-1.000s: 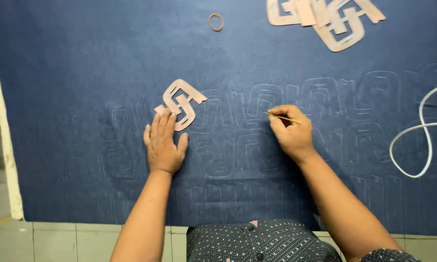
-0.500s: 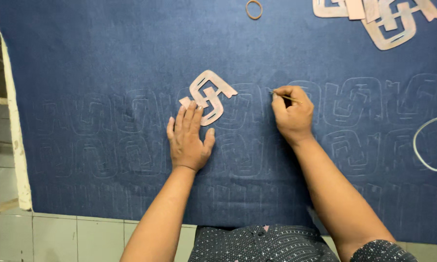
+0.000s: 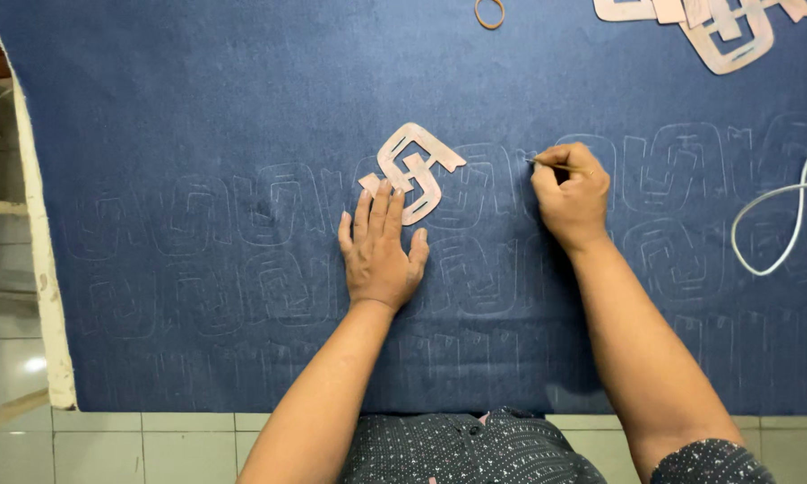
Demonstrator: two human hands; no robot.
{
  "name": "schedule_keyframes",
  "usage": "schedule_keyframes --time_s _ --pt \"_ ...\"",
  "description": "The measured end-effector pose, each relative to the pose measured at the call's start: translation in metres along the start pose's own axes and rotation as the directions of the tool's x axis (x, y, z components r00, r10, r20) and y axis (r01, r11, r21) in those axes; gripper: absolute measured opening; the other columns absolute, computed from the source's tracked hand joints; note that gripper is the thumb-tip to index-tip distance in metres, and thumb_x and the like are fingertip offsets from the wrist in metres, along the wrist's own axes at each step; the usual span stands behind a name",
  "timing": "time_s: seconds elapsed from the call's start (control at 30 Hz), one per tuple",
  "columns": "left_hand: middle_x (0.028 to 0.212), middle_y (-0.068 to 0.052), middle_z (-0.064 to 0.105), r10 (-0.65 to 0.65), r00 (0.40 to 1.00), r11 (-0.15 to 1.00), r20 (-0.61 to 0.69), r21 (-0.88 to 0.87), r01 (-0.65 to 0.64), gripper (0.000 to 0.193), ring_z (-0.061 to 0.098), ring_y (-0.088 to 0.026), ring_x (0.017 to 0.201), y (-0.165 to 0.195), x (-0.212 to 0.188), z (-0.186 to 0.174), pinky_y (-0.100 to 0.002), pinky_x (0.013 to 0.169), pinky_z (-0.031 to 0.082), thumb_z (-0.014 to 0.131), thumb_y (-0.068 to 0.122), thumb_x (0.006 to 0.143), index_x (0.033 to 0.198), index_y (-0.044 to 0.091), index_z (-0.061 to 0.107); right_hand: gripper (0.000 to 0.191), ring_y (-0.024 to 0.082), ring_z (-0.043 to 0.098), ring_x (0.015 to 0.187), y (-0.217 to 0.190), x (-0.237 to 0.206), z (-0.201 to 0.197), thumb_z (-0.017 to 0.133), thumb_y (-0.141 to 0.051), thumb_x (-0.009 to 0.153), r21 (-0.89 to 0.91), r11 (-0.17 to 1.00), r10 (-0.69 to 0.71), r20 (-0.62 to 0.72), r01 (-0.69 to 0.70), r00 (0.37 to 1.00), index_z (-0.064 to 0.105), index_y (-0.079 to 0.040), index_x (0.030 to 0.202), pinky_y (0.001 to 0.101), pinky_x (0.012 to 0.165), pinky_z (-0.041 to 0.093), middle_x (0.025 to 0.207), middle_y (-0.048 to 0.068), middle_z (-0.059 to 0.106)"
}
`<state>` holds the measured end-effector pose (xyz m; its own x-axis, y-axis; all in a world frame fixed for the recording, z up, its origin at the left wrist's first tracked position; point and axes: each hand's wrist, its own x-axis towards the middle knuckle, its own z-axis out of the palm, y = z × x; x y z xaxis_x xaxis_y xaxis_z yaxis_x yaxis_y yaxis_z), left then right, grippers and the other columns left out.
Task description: The person traces pattern outlines onto blue fabric with a marking pen, then cuts along the fabric edge with red-handled scissors. They fold and roll the cut fabric strip aside, reposition a pink pattern template on the fabric, and trace around its edges with the pen.
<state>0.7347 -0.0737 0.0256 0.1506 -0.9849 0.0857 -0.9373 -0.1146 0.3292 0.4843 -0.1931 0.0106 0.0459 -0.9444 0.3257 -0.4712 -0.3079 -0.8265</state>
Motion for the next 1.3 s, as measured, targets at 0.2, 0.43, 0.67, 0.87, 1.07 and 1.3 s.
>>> schedule_keyframes --time_s 0.2,0.43,0.67,0.87,1.07,1.3 --pt "0.165 -0.004 0.037 0.039 0.999 0.995 -0.027 -0.089 -0.041 0.068 0.028 -0.027 0.155 -0.019 -0.011 0.008 -0.056 0.124 0.015 0.059 0.044 0.095 0.154 0.014 0.045 0.007 0.01 0.068 0.091 -0.034 -0.037 0.004 0.067 -0.004 0.1 0.327 0.926 0.202 -0.001 -0.19 0.979 0.064 -0.003 0.106 0.0257 0.083 0.057 0.102 0.003 0.072" --pt "0.164 -0.006 0.036 0.033 0.997 0.989 -0.075 0.143 -0.022 0.071 0.027 -0.03 0.152 -0.129 -0.017 -0.03 -0.064 0.117 0.014 0.059 0.046 0.095 0.156 0.012 0.043 0.01 0.01 0.07 0.091 -0.079 -0.084 0.049 0.067 -0.006 0.098 0.32 0.894 0.309 0.066 -0.314 0.949 0.067 -0.003 0.107 0.0254 0.084 0.057 0.1 0.004 0.074" --pt "0.166 -0.002 0.035 0.009 0.999 0.994 -0.033 0.11 -0.006 0.067 0.028 -0.024 0.154 -0.202 -0.022 -0.066 -0.058 0.122 0.014 0.057 0.043 0.097 0.156 0.014 0.044 0.009 0.011 0.067 0.089 -0.091 -0.072 0.11 0.071 -0.006 0.099 0.171 0.971 0.165 0.011 -0.165 0.986 0.07 -0.003 0.108 0.0267 0.081 0.055 0.098 0.006 0.073" --pt "0.166 -0.002 0.035 0.002 0.999 0.996 -0.035 0.091 0.001 0.066 0.026 -0.024 0.154 -0.197 -0.016 -0.068 -0.057 0.122 0.013 0.056 0.043 0.096 0.154 0.013 0.045 0.01 0.01 0.065 0.088 -0.069 -0.069 0.071 0.071 -0.005 0.102 0.079 0.983 0.182 -0.237 -0.168 0.954 0.064 -0.002 0.107 0.0263 0.079 0.054 0.098 0.005 0.068" --pt "0.165 -0.002 0.036 0.009 0.999 0.996 -0.032 0.09 -0.006 0.067 0.027 -0.024 0.154 -0.178 -0.01 -0.058 -0.058 0.122 0.014 0.057 0.043 0.095 0.154 0.013 0.046 0.01 0.012 0.067 0.077 -0.044 -0.083 0.032 0.071 -0.009 0.1 0.144 0.916 0.397 -0.214 -0.374 0.892 0.063 -0.004 0.104 0.0269 0.07 0.055 0.09 0.003 0.071" --pt "0.165 -0.002 0.038 0.006 1.0 0.994 -0.027 0.108 -0.003 0.067 0.028 -0.024 0.154 -0.164 -0.003 -0.052 -0.057 0.122 0.016 0.058 0.042 0.094 0.153 0.012 0.048 0.011 0.013 0.069 0.089 -0.031 -0.076 0.027 0.072 -0.009 0.1 0.003 0.967 0.249 -0.237 -0.255 0.939 0.066 -0.001 0.104 0.0279 0.082 0.056 0.099 0.006 0.073"
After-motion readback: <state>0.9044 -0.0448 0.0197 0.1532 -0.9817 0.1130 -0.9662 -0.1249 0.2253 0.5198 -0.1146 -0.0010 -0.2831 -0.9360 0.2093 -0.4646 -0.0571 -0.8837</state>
